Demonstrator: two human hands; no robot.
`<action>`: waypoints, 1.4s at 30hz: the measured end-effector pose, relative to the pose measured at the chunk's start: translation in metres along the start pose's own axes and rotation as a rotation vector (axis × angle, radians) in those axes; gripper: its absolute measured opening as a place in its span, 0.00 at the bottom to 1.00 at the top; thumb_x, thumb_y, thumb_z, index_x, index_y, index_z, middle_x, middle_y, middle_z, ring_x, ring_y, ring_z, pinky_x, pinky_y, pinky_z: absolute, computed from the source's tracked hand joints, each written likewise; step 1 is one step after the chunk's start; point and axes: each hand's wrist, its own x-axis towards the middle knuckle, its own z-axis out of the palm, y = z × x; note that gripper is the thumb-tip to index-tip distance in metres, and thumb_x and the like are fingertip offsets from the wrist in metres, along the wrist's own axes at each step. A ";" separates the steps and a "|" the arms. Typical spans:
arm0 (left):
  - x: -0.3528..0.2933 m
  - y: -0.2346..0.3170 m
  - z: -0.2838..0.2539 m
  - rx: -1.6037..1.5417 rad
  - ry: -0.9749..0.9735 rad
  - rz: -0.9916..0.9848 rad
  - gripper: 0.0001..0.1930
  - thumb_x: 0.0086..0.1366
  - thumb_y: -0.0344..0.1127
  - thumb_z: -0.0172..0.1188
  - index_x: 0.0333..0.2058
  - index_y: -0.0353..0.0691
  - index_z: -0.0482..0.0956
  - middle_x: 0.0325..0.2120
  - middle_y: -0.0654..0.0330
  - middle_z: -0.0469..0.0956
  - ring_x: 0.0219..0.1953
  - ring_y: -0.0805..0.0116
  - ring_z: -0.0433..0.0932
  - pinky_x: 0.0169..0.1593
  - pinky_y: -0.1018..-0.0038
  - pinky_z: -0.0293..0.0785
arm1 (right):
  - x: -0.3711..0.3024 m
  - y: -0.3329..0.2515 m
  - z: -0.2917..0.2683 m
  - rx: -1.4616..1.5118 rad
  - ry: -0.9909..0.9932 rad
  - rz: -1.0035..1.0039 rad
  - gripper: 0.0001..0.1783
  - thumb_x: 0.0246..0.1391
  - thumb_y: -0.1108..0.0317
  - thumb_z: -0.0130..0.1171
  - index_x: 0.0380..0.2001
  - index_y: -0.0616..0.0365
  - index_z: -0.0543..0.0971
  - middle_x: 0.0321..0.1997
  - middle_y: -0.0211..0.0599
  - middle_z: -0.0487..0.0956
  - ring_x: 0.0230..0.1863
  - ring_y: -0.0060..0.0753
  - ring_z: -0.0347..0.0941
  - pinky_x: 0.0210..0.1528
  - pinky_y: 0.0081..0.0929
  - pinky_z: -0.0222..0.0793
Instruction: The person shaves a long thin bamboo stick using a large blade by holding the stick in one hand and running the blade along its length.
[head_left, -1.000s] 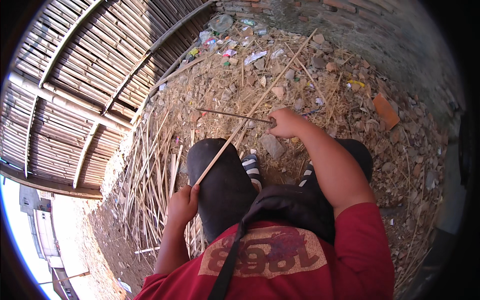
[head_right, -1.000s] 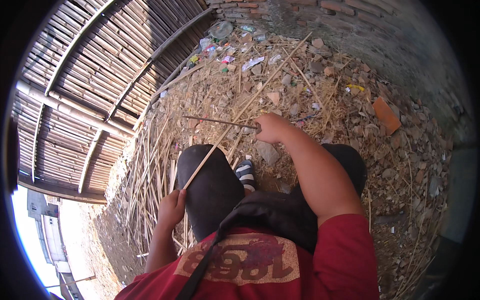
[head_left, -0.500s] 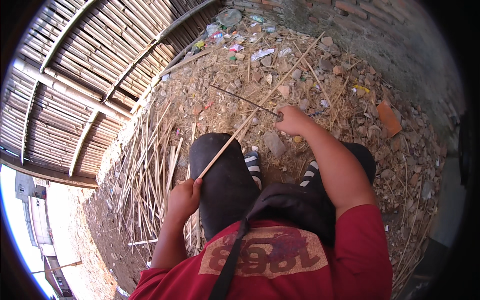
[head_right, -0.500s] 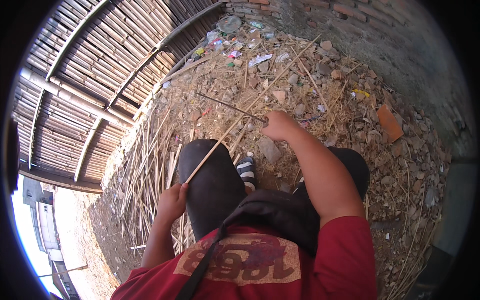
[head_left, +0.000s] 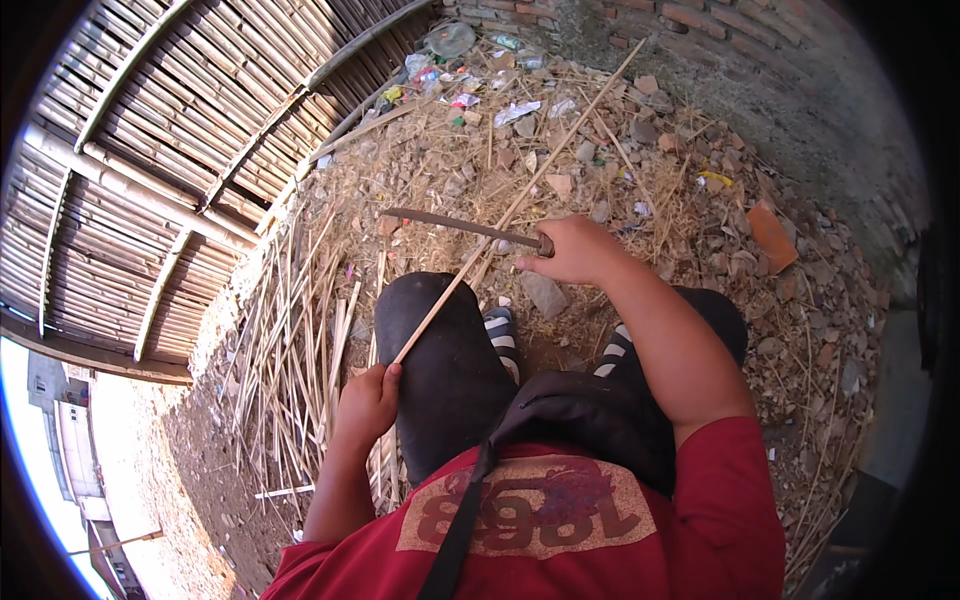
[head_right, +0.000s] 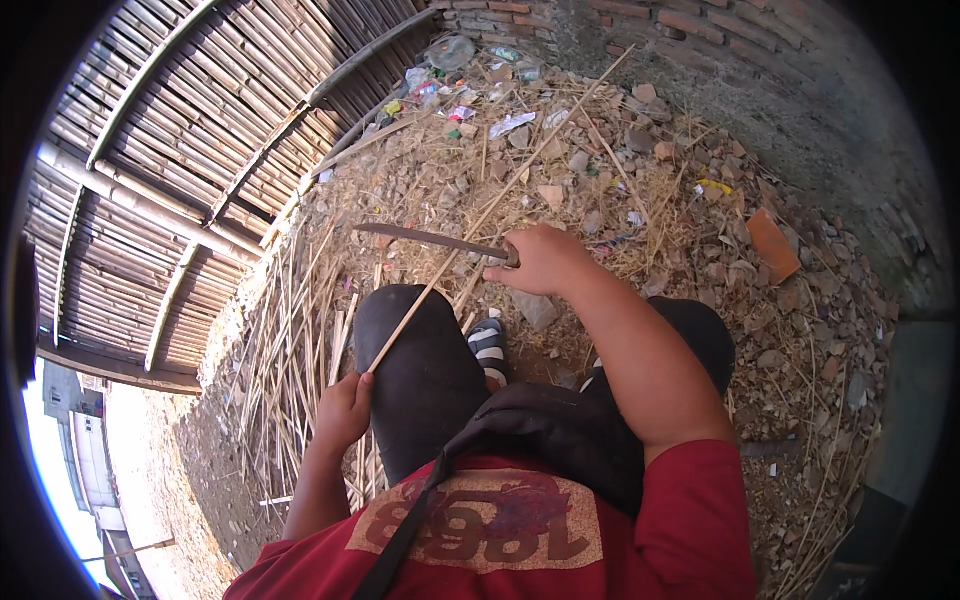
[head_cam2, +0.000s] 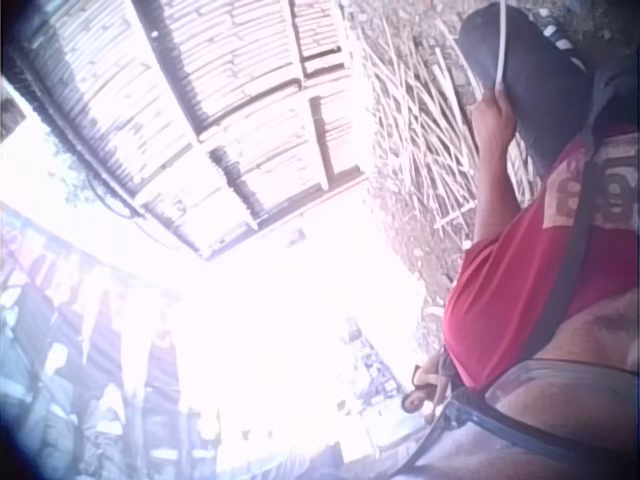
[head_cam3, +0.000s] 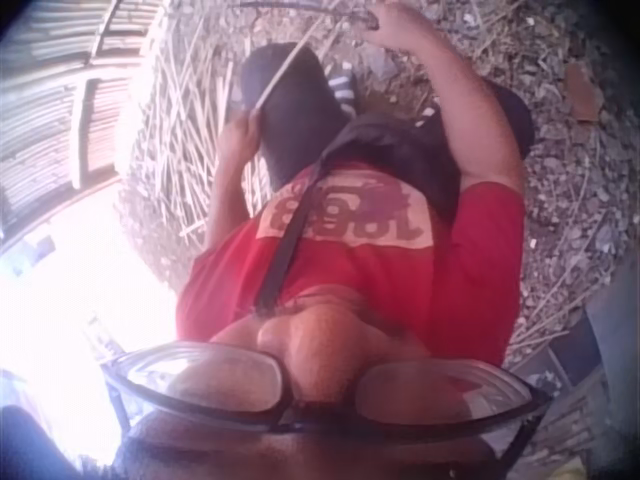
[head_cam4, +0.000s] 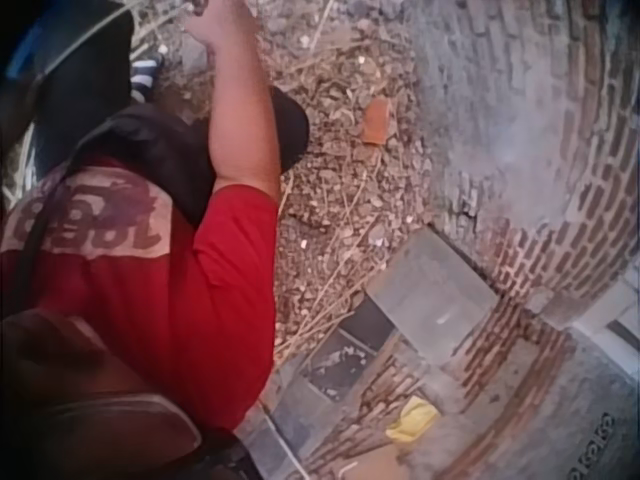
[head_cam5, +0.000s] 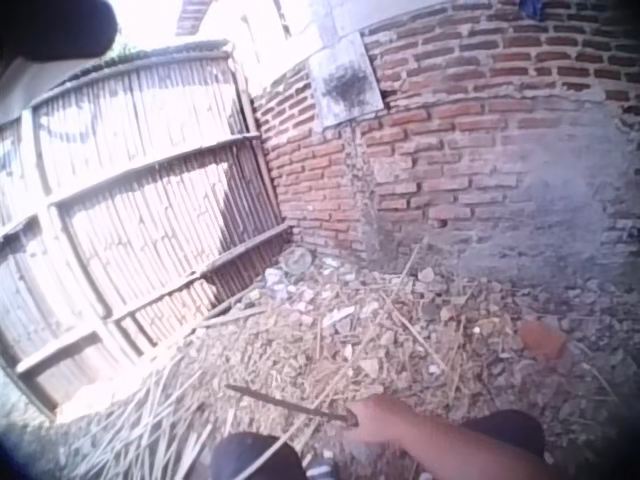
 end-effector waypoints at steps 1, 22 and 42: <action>-0.001 0.000 0.001 -0.008 0.000 0.000 0.24 0.75 0.49 0.48 0.28 0.33 0.76 0.25 0.37 0.78 0.32 0.33 0.77 0.37 0.45 0.69 | -0.002 -0.009 0.000 -0.011 -0.035 -0.027 0.26 0.48 0.44 0.70 0.32 0.59 0.80 0.30 0.48 0.81 0.37 0.51 0.81 0.41 0.45 0.75; 0.006 -0.015 -0.001 -0.007 -0.045 0.085 0.25 0.75 0.49 0.47 0.29 0.33 0.77 0.26 0.38 0.78 0.33 0.32 0.77 0.39 0.44 0.69 | 0.010 0.012 0.009 0.003 -0.231 -0.026 0.23 0.46 0.57 0.67 0.43 0.58 0.83 0.41 0.47 0.84 0.44 0.50 0.81 0.47 0.45 0.76; 0.004 0.000 -0.001 0.051 0.046 0.090 0.21 0.75 0.46 0.48 0.30 0.33 0.75 0.25 0.38 0.78 0.32 0.33 0.77 0.38 0.43 0.69 | 0.015 0.036 0.017 0.071 -0.137 0.089 0.28 0.43 0.62 0.63 0.49 0.60 0.82 0.48 0.52 0.83 0.51 0.52 0.80 0.54 0.40 0.76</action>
